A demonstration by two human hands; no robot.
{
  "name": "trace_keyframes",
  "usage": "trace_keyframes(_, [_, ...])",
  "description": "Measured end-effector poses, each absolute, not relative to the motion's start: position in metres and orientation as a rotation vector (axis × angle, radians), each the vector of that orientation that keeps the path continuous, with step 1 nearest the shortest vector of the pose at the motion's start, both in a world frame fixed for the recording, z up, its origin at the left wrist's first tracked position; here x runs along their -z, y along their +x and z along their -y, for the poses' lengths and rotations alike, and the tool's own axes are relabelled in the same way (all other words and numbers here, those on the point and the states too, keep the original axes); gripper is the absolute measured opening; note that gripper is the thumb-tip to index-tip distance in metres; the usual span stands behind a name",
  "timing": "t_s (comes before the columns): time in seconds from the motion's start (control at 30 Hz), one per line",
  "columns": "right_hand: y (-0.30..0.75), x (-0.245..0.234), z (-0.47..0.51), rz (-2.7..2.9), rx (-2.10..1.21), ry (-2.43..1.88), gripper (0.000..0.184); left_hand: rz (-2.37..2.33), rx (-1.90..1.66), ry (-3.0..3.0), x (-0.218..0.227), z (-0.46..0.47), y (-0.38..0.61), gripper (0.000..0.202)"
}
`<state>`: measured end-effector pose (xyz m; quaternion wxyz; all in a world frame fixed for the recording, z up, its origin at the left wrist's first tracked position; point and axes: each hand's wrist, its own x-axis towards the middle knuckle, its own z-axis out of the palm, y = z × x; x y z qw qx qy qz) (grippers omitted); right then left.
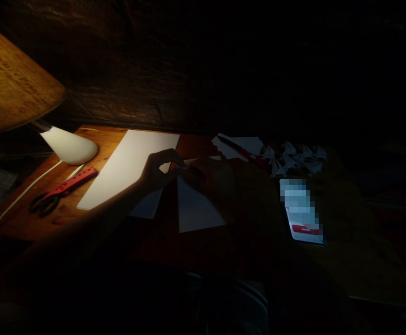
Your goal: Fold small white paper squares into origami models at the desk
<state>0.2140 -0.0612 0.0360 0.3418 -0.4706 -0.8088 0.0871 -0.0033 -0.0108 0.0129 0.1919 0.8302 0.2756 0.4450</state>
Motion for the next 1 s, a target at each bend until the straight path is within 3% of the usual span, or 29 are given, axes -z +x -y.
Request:
trace_keyframes(0.27, [0.212, -0.05, 0.067, 2.144, -0.269, -1.293, 0.011, -0.902, -1.215, 2.464, -0.013, 0.013, -0.007, 0.021])
trace_keyframes(0.53, [0.215, -0.026, 0.06, 2.066, -0.3, -1.232, 0.019, -0.78, -1.273, 2.385, -0.014, 0.013, -0.004, 0.02])
trace_keyframes(1.0, [0.216, -0.011, 0.051, 1.877, -0.427, -1.156, 0.012, -0.823, -1.27, 2.333, -0.015, 0.013, -0.002, 0.021])
